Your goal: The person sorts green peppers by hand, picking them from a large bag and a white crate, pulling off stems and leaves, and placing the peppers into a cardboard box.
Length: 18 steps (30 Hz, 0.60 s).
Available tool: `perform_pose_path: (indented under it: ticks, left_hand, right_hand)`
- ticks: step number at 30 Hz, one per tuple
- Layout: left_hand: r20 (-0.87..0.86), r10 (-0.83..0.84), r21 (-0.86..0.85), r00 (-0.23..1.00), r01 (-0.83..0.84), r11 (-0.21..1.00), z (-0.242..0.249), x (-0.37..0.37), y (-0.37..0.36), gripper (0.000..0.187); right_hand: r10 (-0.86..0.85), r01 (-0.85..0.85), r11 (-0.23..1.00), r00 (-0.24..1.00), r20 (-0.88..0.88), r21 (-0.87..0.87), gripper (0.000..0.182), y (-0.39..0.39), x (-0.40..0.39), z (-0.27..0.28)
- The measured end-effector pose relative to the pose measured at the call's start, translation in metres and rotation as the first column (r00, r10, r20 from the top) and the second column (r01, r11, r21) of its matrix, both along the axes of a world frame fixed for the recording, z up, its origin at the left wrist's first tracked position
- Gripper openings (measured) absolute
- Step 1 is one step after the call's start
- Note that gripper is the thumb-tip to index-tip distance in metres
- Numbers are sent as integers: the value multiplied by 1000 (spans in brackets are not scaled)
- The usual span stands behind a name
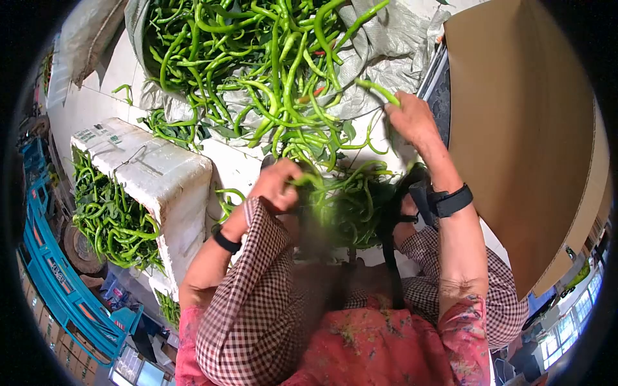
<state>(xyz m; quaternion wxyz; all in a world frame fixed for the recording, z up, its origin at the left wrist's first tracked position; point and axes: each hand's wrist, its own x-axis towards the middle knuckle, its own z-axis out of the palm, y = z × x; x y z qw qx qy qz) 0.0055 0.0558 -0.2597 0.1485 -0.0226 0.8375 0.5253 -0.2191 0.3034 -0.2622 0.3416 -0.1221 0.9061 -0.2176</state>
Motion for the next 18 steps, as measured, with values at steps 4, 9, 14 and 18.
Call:
perform_pose_path:
  ticks: [4,9,14,18]
  left_hand:
    - [194,564,142,803,-592,794,9,-26,-38,12]
    - [-133,386,-400,913,-406,822,-39,-70,-52,30]
    - [55,521,-549,852,-410,729,-57,-94,-38,54]
    - [329,749,-34,575,-786,618,-51,-88,-34,43]
  right_hand:
    - [-412,443,818,897,162,-368,23,-36,20,6]
    - [-149,196,922,975,162,-334,35,-84,59,-29]
    - [49,-46,998,995,85,-36,37,-99,66,-52]
    - [98,-18,961,954,282,-275,29,-81,39,-17]
